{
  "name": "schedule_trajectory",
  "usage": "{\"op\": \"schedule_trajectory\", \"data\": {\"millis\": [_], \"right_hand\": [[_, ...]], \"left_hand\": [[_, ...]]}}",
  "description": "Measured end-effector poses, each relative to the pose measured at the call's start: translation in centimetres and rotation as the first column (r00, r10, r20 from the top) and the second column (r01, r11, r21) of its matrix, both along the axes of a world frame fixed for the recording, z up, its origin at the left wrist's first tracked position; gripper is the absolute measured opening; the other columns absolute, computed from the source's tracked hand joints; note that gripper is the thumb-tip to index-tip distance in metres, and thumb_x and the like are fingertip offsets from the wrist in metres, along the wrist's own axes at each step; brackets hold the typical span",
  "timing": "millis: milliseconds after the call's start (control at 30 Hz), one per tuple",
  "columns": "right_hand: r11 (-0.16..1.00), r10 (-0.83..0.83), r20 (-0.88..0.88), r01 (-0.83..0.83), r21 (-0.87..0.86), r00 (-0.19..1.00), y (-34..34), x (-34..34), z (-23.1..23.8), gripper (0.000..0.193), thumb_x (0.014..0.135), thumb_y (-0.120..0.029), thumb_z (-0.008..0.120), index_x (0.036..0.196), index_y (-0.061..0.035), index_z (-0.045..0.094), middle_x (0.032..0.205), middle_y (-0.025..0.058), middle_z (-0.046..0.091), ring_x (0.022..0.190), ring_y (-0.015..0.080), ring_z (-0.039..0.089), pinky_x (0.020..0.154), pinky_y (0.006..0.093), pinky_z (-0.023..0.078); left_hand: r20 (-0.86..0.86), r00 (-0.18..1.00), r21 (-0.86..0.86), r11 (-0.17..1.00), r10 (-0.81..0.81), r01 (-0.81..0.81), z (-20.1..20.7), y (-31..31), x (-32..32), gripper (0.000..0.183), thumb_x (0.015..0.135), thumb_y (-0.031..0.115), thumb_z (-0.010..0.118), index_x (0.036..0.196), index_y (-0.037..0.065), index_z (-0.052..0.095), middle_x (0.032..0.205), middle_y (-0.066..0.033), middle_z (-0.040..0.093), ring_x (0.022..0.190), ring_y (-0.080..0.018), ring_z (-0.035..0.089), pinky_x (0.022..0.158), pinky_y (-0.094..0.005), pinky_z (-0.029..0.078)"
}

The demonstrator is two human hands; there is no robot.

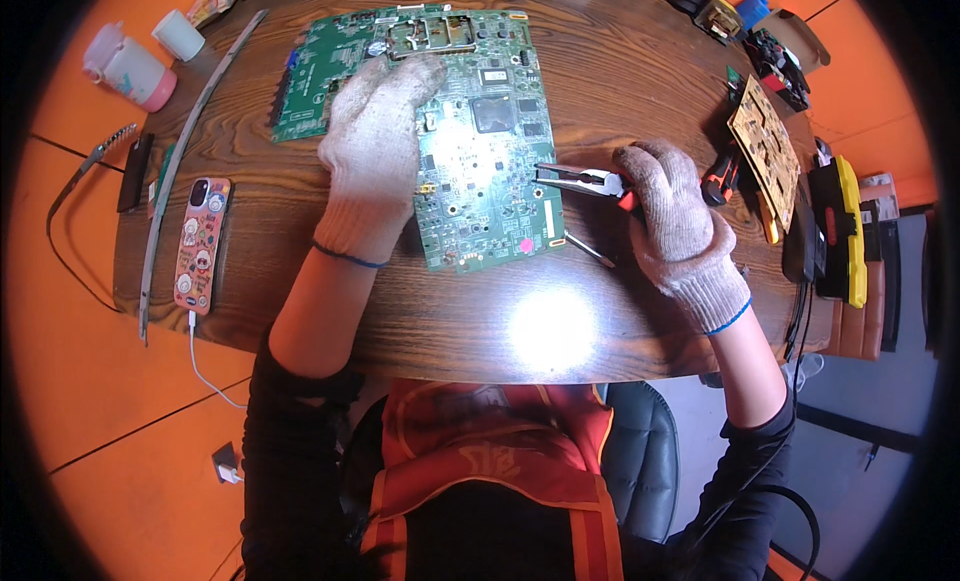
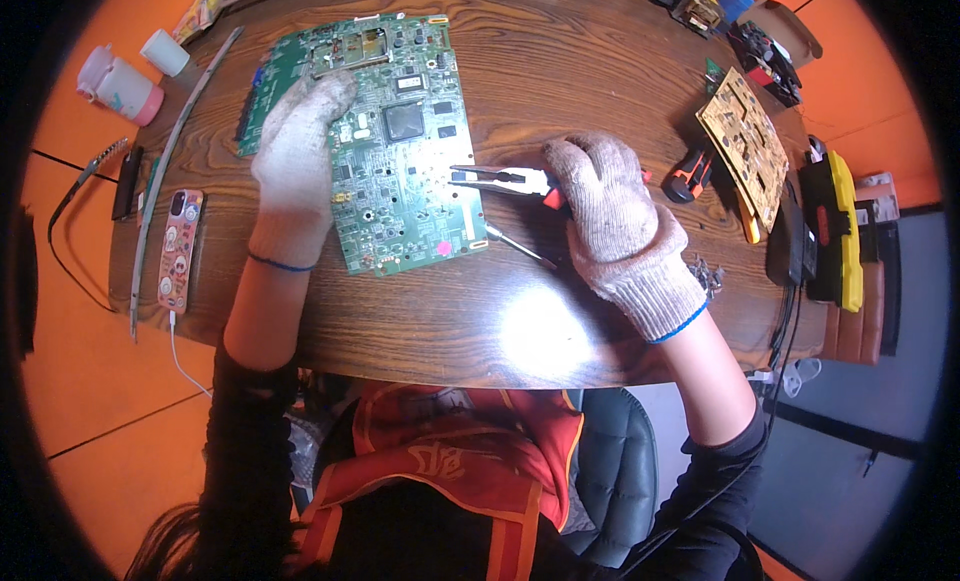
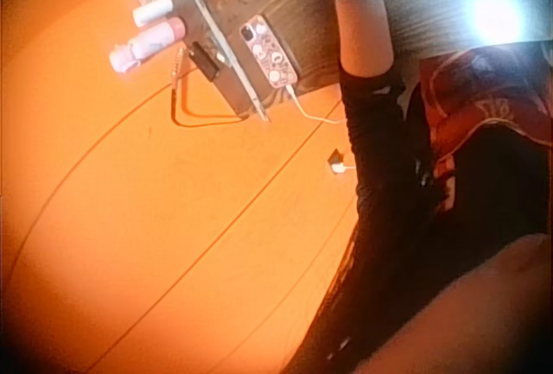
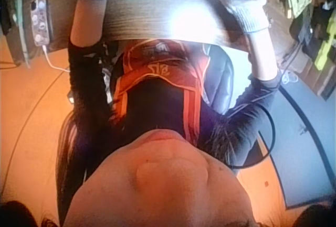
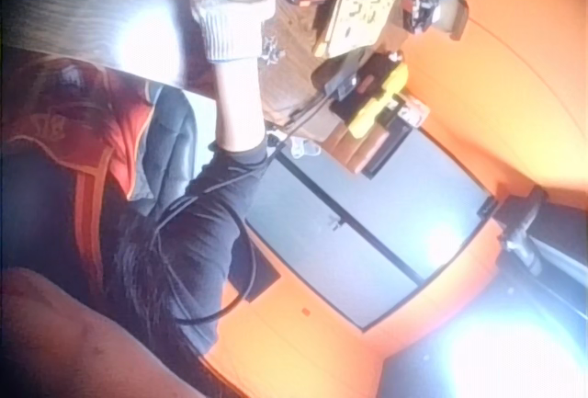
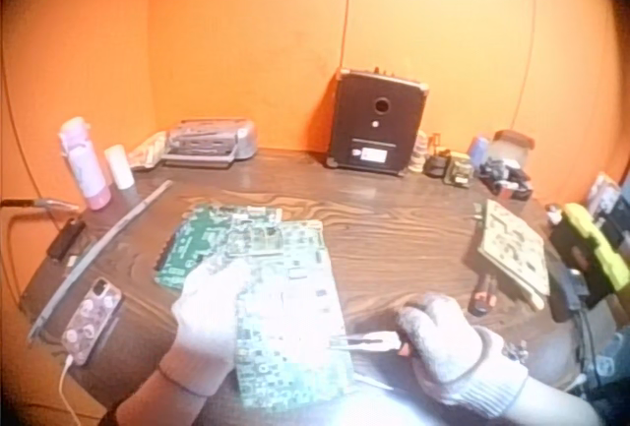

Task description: The person uses pliers and a screwdriver to remove screws and components from a beige plastic panel and two green circuit boards. They place removed screws on the table and continue prying and unscrewing parts from the boards.

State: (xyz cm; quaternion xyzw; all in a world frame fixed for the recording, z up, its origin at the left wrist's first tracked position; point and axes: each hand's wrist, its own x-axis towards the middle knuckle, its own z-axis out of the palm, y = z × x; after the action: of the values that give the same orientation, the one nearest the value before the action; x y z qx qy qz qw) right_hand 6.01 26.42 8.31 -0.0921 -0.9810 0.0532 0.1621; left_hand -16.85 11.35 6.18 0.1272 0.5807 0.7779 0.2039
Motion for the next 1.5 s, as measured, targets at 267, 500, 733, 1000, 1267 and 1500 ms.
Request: {"op": "schedule_trajectory", "data": {"millis": [267,500,733,1000,1267,1500], "right_hand": [[0.985,0.030,0.022,-0.033,0.168,0.999,0.6,-0.4,0.0,0.051,0.066,0.007,0.061,0.115,-0.0046,0.052,0.108,0.0175,0.055,0.104,0.0390,0.056,0.084,0.0456,0.050],[0.956,-0.029,0.216,-0.036,0.291,0.976,-0.4,-0.5,2.2,0.043,0.065,-0.009,0.066,0.107,-0.0057,0.056,0.093,0.0118,0.059,0.090,0.0329,0.060,0.069,0.0444,0.050],[0.925,-0.013,0.220,-0.072,0.374,0.975,-0.6,-0.8,2.9,0.044,0.063,-0.012,0.067,0.105,-0.0041,0.054,0.093,0.0139,0.058,0.090,0.0341,0.062,0.074,0.0447,0.051],[0.953,0.051,0.379,-0.159,0.259,0.924,0.0,0.1,2.8,0.049,0.066,-0.016,0.071,0.110,-0.0070,0.053,0.099,0.0163,0.058,0.092,0.0358,0.062,0.073,0.0439,0.052],[0.979,0.041,0.369,-0.112,0.171,0.929,-0.6,0.4,2.7,0.051,0.067,-0.017,0.072,0.114,-0.0099,0.053,0.100,0.0146,0.059,0.090,0.0353,0.063,0.074,0.0441,0.052],[0.998,-0.054,0.583,0.059,0.011,0.811,-1.9,0.0,3.8,0.054,0.063,-0.015,0.071,0.115,-0.0128,0.055,0.089,0.0123,0.061,0.085,0.0346,0.065,0.068,0.0454,0.053]], "left_hand": [[0.048,0.996,0.011,0.997,-0.081,0.080,1.0,0.0,0.4,0.065,0.082,0.020,0.070,0.132,-0.014,0.045,0.113,-0.0177,0.065,0.097,-0.0196,0.064,0.087,-0.0300,0.052],[0.020,1.000,-0.076,0.997,-0.015,0.016,1.3,0.0,1.3,0.065,0.082,0.021,0.070,0.131,-0.014,0.047,0.114,-0.0187,0.065,0.101,-0.0197,0.063,0.091,-0.0290,0.050],[-0.011,0.998,-0.087,0.994,-0.061,0.060,0.5,-0.4,0.1,0.064,0.080,0.028,0.072,0.128,-0.010,0.053,0.114,-0.0179,0.066,0.106,-0.0202,0.060,0.093,-0.0308,0.048],[-0.396,0.892,-0.271,0.956,-0.217,0.113,-1.1,-0.8,0.1,0.048,0.086,0.021,0.065,0.126,-0.002,0.056,0.116,-0.0127,0.065,0.108,-0.0206,0.059,0.096,-0.0317,0.046],[-0.351,0.915,-0.444,0.896,-0.199,0.025,-0.9,-0.8,-0.6,0.045,0.085,0.040,0.063,0.120,0.011,0.067,0.132,-0.0188,0.056,0.121,-0.0258,0.053,0.105,-0.0371,0.039],[-0.200,0.964,-0.273,0.955,-0.176,0.118,-0.4,-0.8,-0.9,0.046,0.084,0.042,0.064,0.112,0.006,0.071,0.128,-0.0172,0.059,0.115,-0.0245,0.057,0.103,-0.0334,0.041]]}}
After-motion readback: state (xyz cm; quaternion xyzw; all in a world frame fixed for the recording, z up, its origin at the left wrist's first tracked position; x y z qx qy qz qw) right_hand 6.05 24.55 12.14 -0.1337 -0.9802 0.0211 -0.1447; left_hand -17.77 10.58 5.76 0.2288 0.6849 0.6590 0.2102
